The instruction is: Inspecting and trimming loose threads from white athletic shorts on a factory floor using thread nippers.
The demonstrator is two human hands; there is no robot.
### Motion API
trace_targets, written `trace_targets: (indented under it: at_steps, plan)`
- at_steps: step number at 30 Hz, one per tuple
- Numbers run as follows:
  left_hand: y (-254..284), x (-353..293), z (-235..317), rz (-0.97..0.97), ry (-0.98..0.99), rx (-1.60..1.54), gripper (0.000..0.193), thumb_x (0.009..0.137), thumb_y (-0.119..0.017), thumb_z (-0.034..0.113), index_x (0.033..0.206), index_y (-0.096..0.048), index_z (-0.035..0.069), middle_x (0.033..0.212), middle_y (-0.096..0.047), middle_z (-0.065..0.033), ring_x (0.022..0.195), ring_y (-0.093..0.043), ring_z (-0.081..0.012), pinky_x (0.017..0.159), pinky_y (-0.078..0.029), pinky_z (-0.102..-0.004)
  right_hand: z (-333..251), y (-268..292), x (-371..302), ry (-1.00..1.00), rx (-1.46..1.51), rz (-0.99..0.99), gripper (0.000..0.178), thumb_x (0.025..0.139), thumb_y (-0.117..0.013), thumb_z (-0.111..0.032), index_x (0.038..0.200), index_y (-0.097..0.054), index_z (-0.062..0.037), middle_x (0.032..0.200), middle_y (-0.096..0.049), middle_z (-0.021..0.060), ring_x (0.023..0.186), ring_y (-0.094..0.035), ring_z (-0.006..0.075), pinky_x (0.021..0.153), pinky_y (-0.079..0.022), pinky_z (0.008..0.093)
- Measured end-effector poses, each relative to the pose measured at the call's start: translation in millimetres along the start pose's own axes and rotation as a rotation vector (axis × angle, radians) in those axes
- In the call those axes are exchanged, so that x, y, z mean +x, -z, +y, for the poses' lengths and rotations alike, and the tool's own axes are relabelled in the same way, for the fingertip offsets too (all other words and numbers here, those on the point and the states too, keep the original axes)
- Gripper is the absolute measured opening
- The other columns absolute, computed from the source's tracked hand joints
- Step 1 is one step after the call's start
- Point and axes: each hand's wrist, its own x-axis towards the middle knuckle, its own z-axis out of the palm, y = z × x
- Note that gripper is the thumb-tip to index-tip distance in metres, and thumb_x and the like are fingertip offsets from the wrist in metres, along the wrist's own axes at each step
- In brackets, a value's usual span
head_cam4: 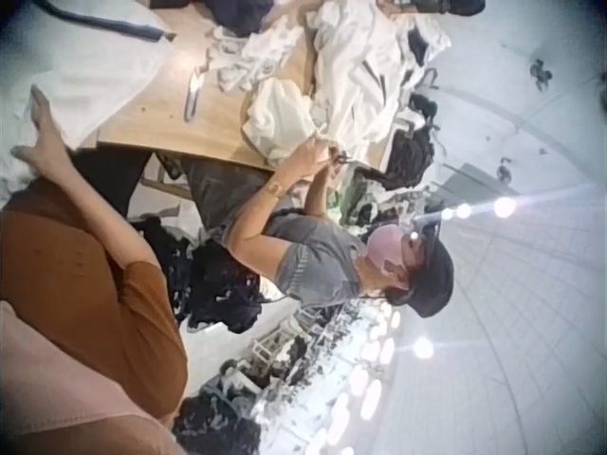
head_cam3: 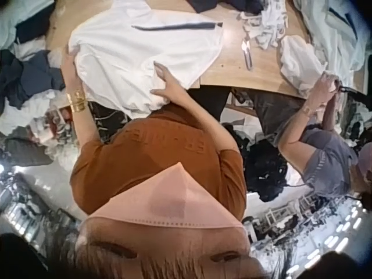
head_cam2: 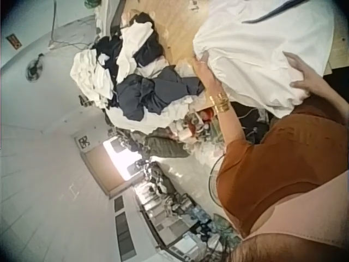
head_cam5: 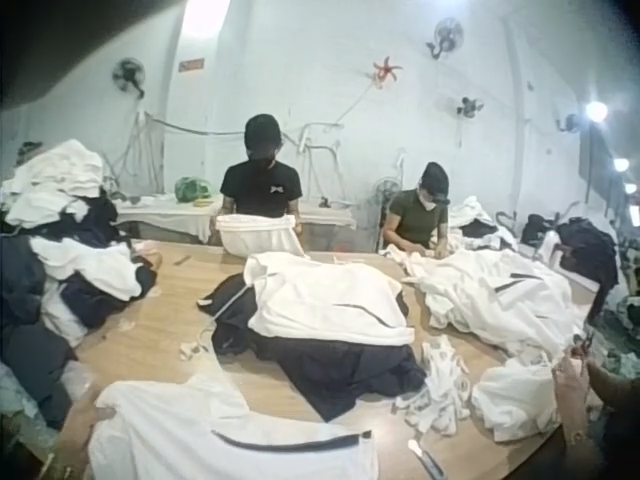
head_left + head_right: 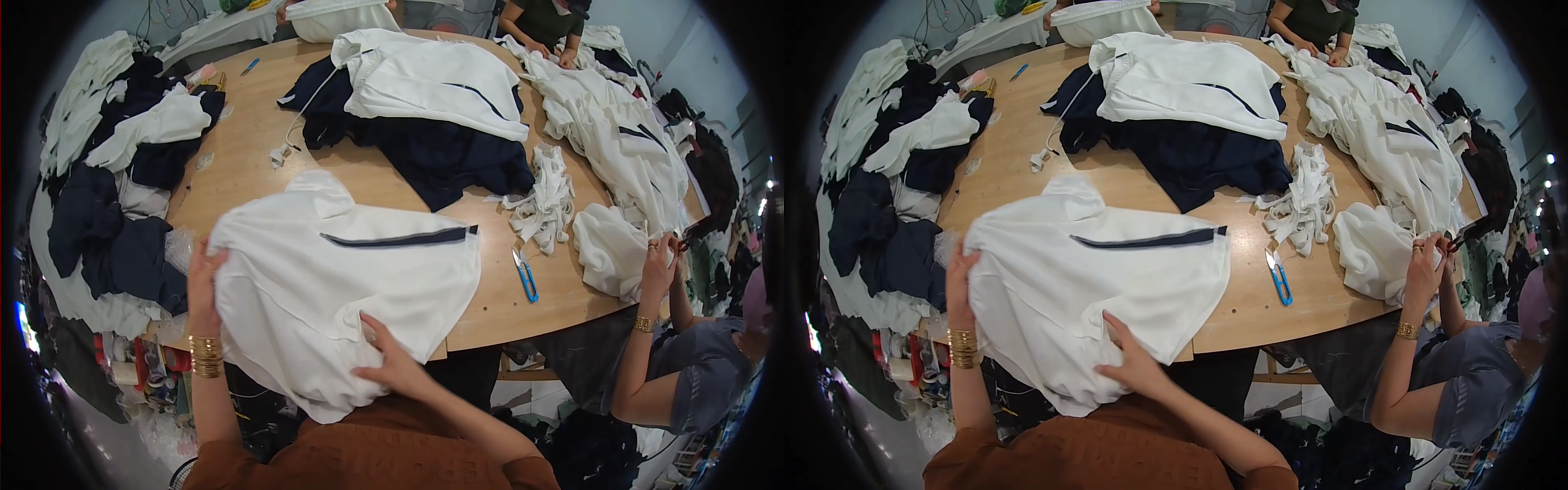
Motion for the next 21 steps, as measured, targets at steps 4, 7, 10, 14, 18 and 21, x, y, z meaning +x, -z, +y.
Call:
trace_targets:
  at_steps: [4, 7, 10, 14, 18, 21]
  plan:
    - [0, 0, 45, 0.015, -0.057, 0.0, 0.037, 0.078, -0.055, 0.007, 0.113, -0.043, 0.001, 0.103, -0.056, -0.0108, 0.09, -0.058, -0.0164, 0.082, -0.046, -0.0268, -108, 76, -15, 0.004, 0.064, 0.158, 0.067, 0.063, -0.068, 0.003, 0.125, -0.046, -0.0106, 0.122, -0.047, 0.0045, 0.111, -0.046, 0.0199, 0.089, -0.041, 0.0294]
    - [28, 25, 43, 0.005, -0.127, 0.174, 0.04, 0.08, -0.056, 0.01, 0.116, -0.042, 0.001, 0.106, -0.056, -0.0124, 0.09, -0.058, -0.0174, 0.079, -0.047, -0.027, -162, 117, -18, 0.158, -0.38, 0.621, 0.058, 0.063, -0.064, 0.007, 0.117, -0.052, -0.0113, 0.096, -0.049, 0.0005, 0.078, -0.045, 0.0109, 0.071, -0.041, 0.0249]
    - [57, 58, 10, 0.121, -0.012, 0.4, 0.048, 0.082, -0.06, 0.016, 0.122, -0.037, 0.003, 0.108, -0.055, -0.0133, 0.094, -0.057, -0.0183, 0.08, -0.046, -0.0269, -164, 142, -5, 0.332, -0.728, 0.921, 0.051, 0.065, -0.063, 0.004, 0.113, -0.054, -0.0098, 0.088, -0.044, 0.0017, 0.067, -0.04, 0.0117, 0.063, -0.04, 0.0257]
    - [57, 41, -35, 0.153, 0.005, 0.423, 0.059, 0.083, -0.062, 0.022, 0.129, -0.03, 0.004, 0.112, -0.053, -0.0123, 0.102, -0.053, -0.0182, 0.082, -0.045, -0.0282, -95, 164, -1, 0.255, -0.891, 0.909, 0.041, 0.07, -0.065, -0.002, 0.109, -0.055, -0.0085, 0.091, -0.046, 0.0064, 0.068, -0.045, 0.0152, 0.066, -0.041, 0.0261]
    - [80, 28, -67, 0.033, 0.338, 0.294, 0.055, 0.083, -0.062, 0.028, 0.126, -0.036, 0.005, 0.111, -0.052, -0.0075, 0.093, -0.053, -0.014, 0.073, -0.045, -0.0259, -50, 155, 10, 0.091, -0.661, 0.745, 0.038, 0.075, -0.066, -0.013, 0.11, -0.054, -0.0066, 0.09, -0.054, 0.0087, 0.068, -0.051, 0.0166, 0.062, -0.043, 0.0284]
    - [66, 35, -73, 0.051, 0.26, 0.301, 0.047, 0.083, -0.061, 0.027, 0.121, -0.043, 0.005, 0.103, -0.054, -0.0026, 0.091, -0.052, -0.0118, 0.072, -0.042, -0.026, -26, 128, 35, 0.022, -0.518, 0.708, 0.032, 0.079, -0.064, -0.019, 0.105, -0.055, -0.0032, 0.081, -0.058, 0.0083, 0.062, -0.052, 0.0169, 0.057, -0.043, 0.0285]
